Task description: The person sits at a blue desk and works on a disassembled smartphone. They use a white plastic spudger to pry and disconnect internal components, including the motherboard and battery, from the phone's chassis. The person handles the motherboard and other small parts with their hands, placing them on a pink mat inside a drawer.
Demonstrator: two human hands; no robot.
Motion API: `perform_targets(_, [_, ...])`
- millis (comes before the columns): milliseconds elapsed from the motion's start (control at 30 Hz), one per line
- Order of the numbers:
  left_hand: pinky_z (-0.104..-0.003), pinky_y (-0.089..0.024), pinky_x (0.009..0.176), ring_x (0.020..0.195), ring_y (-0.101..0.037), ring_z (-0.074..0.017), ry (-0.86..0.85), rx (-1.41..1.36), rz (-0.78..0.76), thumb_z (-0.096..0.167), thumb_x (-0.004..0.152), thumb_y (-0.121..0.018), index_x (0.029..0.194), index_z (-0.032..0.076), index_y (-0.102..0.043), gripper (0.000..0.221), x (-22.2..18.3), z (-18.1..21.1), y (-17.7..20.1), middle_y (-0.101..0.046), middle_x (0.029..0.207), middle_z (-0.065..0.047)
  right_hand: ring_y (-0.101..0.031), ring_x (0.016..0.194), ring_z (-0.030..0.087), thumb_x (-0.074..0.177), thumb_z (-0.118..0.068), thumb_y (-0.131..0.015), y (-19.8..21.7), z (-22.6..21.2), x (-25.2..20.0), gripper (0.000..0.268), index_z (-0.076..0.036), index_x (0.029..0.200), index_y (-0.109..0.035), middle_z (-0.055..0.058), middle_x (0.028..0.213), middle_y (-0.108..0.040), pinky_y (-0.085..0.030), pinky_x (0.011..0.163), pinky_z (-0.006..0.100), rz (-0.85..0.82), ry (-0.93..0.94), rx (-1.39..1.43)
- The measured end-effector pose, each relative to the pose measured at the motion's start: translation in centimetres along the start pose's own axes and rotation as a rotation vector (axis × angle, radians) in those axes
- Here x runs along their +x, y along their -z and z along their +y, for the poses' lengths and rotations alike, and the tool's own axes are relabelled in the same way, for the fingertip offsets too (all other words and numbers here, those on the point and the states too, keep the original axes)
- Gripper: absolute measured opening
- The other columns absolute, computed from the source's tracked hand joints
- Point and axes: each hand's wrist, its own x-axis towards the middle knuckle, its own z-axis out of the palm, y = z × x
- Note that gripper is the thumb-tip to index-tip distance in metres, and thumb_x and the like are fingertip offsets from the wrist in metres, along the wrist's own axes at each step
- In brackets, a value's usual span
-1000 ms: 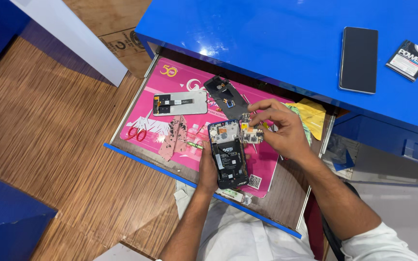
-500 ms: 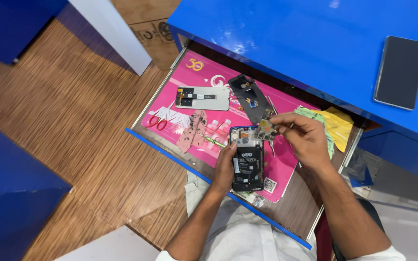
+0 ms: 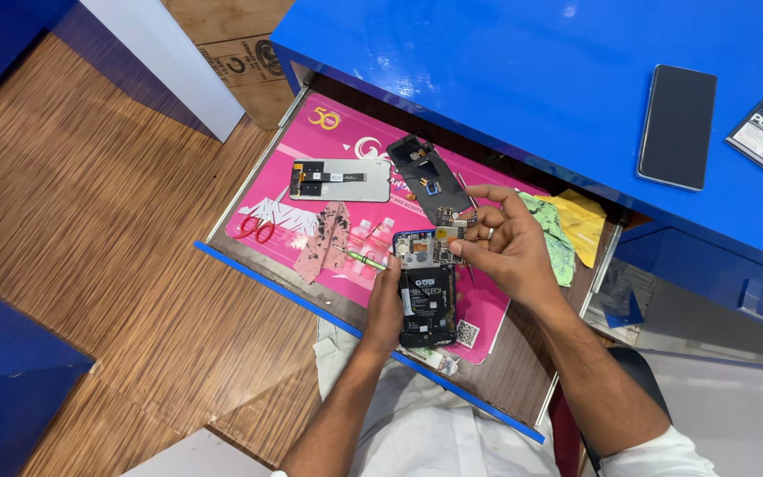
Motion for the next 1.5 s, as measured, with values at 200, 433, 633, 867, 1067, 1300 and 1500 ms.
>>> perform_targets(200, [-0.029, -0.057, 0.073, 0.081, -0.068, -0.0128, 0.011, -0.043, 0.014, 0.04, 0.11, -0.042, 0.119, -0.003, -0.066, 0.05, 0.2, -0.4, 0.3, -0.071, 0.098, -0.009, -0.064, 0.089, 0.007, 0.088, 0.013, -0.07, 0.8, 0.3, -0.2, 0.073, 0.001, 0.156, -0.044, 0.003, 0.099, -0.062, -0.055, 0.077, 0.021, -0.029, 0.043, 0.055])
perform_targets(433, [-0.028, -0.055, 0.075, 0.084, -0.066, -0.0127, 0.015, -0.016, -0.007, 0.028, 0.106, -0.046, 0.118, -0.003, -0.066, 0.038, 0.0, -0.6, 0.8, -0.07, 0.098, -0.008, -0.067, 0.087, 0.007, 0.085, 0.011, -0.07, 1.6, 0.9, 0.1, 0.055, 0.002, 0.138, -0.057, 0.005, 0.102, -0.064, -0.056, 0.072, 0.02, 0.005, -0.003, -0.045])
perform_targets(633, [-0.027, -0.054, 0.077, 0.086, -0.065, -0.0107, 0.007, 0.047, 0.016, 0.019, 0.1, -0.051, 0.121, -0.003, -0.065, 0.034, -0.1, -0.5, 0.6, -0.069, 0.1, -0.006, -0.069, 0.086, 0.01, 0.084, 0.011, -0.066, 3.2, 1.3, -0.6, 0.022, 0.003, 0.104, -0.072, 0.013, 0.105, -0.071, -0.056, 0.075, 0.025, -0.185, -0.055, -0.145])
perform_targets(867, [-0.027, -0.055, 0.079, 0.088, -0.066, -0.0106, -0.062, 0.154, -0.031, 0.01, 0.092, -0.057, 0.122, -0.003, -0.064, 0.033, -0.4, 0.7, -0.4, -0.071, 0.102, -0.006, -0.073, 0.102, 0.022, 0.069, 0.007, -0.069, 1.0, -1.7, -1.4, 0.028, -0.002, 0.096, -0.067, 0.01, 0.12, -0.072, -0.057, 0.084, 0.034, -0.369, 0.212, -0.571])
perform_targets(1067, [-0.026, -0.055, 0.077, 0.086, -0.066, -0.0094, -0.088, 0.17, -0.016, 0.008, 0.094, -0.063, 0.119, -0.003, -0.067, 0.028, -0.2, 0.5, -0.5, -0.072, 0.1, -0.006, -0.074, 0.099, 0.024, 0.068, 0.003, -0.07, 0.2, -2.5, -2.5, 0.027, -0.002, 0.094, -0.069, 0.011, 0.122, -0.071, -0.058, 0.079, 0.035, -0.386, 0.13, -0.636])
perform_targets(1300, [-0.026, -0.056, 0.079, 0.088, -0.069, -0.0094, -0.116, 0.148, 0.008, 0.011, 0.096, -0.069, 0.114, 0.0, -0.068, 0.021, -0.3, 0.8, -0.9, -0.074, 0.1, -0.005, -0.078, 0.095, 0.023, 0.07, -0.002, -0.072, 0.1, -2.0, -3.6, 0.024, -0.003, 0.094, -0.071, 0.007, 0.116, -0.075, -0.06, 0.078, 0.034, -0.444, 0.029, -0.674])
perform_targets(1500, [-0.028, -0.057, 0.078, 0.086, -0.069, -0.0105, -0.115, 0.214, -0.024, 0.011, 0.094, -0.075, 0.114, -0.002, -0.07, 0.024, -0.4, 1.1, -1.0, -0.075, 0.099, -0.006, -0.076, 0.099, 0.022, 0.077, 0.0, -0.072, 0.7, -1.9, -3.7, 0.025, -0.001, 0.102, -0.072, 0.009, 0.112, -0.077, -0.059, 0.085, 0.034, -0.486, 0.106, -0.557])
